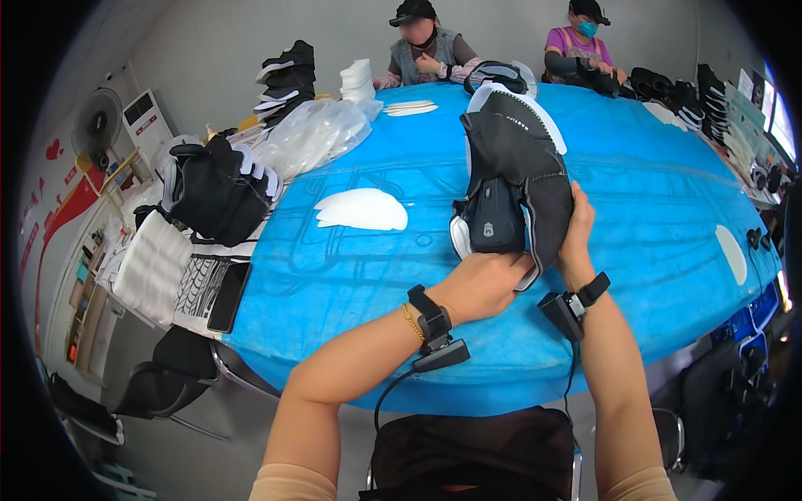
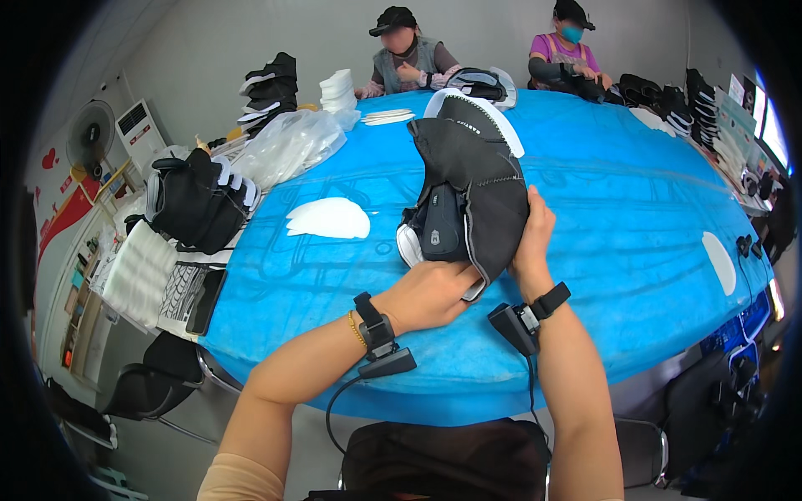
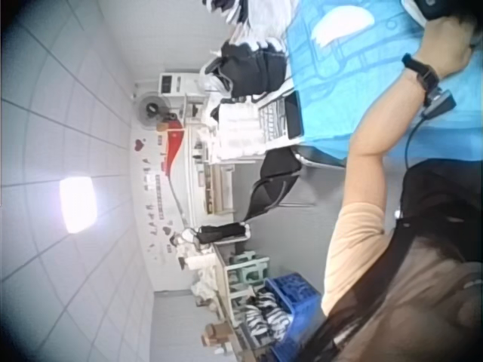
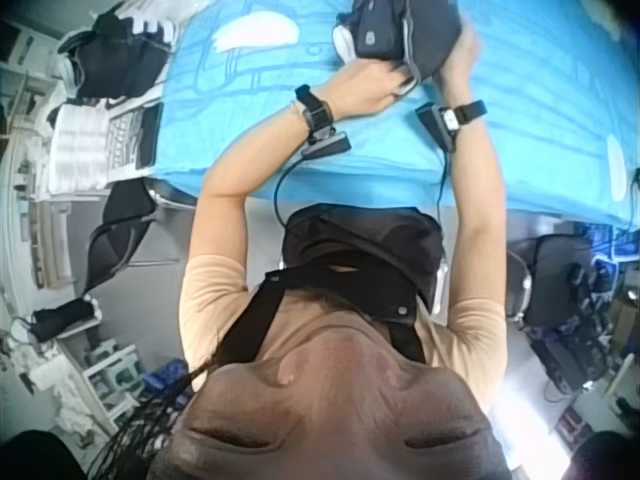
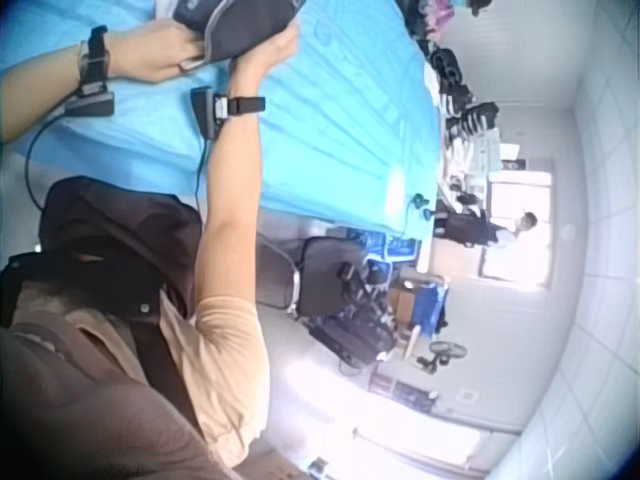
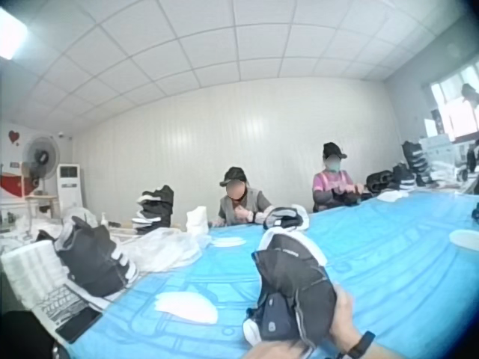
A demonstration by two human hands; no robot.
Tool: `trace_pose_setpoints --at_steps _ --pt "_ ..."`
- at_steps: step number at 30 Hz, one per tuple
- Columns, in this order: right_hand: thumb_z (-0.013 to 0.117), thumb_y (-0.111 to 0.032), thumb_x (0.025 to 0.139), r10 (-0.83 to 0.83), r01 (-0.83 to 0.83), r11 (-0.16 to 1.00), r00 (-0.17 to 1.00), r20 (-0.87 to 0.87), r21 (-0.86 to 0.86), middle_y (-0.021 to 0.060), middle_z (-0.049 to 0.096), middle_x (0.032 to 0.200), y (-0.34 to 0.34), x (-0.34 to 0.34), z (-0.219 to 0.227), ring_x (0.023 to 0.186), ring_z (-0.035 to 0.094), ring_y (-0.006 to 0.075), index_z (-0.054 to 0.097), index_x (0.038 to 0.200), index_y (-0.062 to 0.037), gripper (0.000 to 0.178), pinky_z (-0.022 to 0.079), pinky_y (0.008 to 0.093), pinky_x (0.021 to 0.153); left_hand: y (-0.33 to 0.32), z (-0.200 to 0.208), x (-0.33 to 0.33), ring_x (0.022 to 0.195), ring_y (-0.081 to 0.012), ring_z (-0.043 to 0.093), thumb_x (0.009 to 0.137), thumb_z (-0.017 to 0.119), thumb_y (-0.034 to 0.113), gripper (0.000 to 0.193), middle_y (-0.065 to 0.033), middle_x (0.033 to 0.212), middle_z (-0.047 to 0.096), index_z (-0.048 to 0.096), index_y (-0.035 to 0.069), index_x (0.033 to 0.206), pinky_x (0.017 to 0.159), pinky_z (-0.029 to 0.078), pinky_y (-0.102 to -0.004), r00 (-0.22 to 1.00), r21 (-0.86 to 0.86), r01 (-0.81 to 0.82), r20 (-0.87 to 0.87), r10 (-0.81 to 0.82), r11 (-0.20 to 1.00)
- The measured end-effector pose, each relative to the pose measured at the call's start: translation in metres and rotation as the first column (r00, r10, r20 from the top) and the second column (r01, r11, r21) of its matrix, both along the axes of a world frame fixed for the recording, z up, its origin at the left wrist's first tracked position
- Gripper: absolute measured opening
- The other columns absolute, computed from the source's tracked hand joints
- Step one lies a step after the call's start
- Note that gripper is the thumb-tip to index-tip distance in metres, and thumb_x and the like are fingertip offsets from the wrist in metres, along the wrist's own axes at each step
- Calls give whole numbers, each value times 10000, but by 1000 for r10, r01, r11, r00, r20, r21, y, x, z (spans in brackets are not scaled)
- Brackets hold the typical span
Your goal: The person is assembling components of a shoe, specifically inserting a white interior pad into a black shoe upper.
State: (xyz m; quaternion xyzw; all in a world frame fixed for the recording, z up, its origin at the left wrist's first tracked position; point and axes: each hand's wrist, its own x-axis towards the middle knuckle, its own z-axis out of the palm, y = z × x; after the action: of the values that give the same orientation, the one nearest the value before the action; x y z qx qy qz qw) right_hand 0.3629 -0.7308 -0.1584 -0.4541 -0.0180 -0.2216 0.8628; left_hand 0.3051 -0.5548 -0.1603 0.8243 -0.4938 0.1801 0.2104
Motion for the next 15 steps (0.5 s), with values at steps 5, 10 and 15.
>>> trace_pose_setpoints --at_steps 5,10,15 --pt "488 -333 931 80 -81 994 997 17 68 112 658 937 -6 6 -7 774 640 171 612 960 9 365 525 294 691 -1 1 1 803 -303 626 716 628 31 402 -111 894 604 521 12 1104 660 522 -390 1000 9 17 16 -18 1000" --pt "468 -416 928 113 -103 977 993 -41 186 32 646 792 -17 7 2 624 600 144 621 933 -99 353 476 272 533 -1 13 -7 742 -266 625 735 698 64 344 -106 894 642 590 25 1059 657 518 -377 931 -245 270 314 -187 931" --pt "460 -418 914 48 -21 966 994 -100 256 52 647 811 -43 20 -13 638 614 169 618 944 -64 389 497 308 518 15 19 -7 797 -209 609 786 723 94 330 -110 900 615 546 18 1053 664 481 -309 974 -655 -21 158 164 756"
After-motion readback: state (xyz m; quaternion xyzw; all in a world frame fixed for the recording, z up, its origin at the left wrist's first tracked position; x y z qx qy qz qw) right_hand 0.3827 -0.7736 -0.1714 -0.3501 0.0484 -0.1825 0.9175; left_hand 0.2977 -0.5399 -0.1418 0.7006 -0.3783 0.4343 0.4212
